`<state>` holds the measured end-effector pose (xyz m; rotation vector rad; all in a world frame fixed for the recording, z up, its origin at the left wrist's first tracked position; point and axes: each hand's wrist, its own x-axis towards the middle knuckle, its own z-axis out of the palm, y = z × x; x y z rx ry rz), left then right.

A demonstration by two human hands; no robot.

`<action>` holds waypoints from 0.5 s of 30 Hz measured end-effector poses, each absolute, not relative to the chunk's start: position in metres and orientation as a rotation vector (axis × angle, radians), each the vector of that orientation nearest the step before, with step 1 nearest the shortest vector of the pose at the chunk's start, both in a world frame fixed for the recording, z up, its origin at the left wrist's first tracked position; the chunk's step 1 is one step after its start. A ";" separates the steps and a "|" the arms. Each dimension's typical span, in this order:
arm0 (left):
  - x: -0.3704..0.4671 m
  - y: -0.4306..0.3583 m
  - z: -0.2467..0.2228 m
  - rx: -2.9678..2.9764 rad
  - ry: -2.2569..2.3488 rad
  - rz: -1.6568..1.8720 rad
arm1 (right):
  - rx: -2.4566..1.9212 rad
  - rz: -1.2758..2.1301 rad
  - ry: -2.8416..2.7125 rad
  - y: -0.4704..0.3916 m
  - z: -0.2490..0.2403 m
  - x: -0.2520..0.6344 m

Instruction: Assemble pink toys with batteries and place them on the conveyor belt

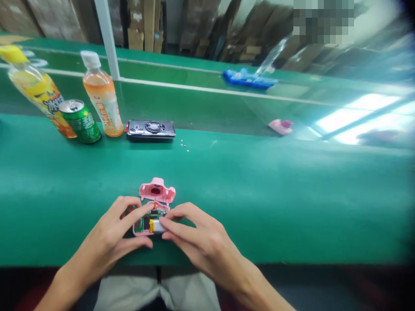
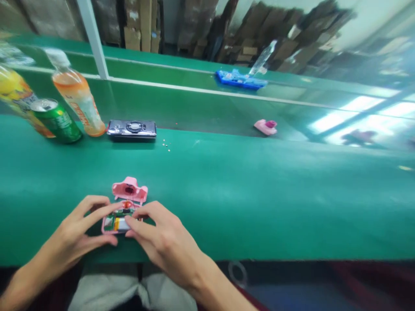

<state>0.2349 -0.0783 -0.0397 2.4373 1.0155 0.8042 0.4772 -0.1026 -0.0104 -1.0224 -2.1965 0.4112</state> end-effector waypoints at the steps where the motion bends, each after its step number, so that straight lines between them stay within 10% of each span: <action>1: 0.234 -0.078 -0.039 2.404 1.046 0.819 | -1.022 0.436 -2.168 -0.102 -0.013 0.477; 15: 0.246 -0.089 -0.046 2.601 1.188 1.041 | -1.076 0.360 -2.247 -0.099 -0.029 0.463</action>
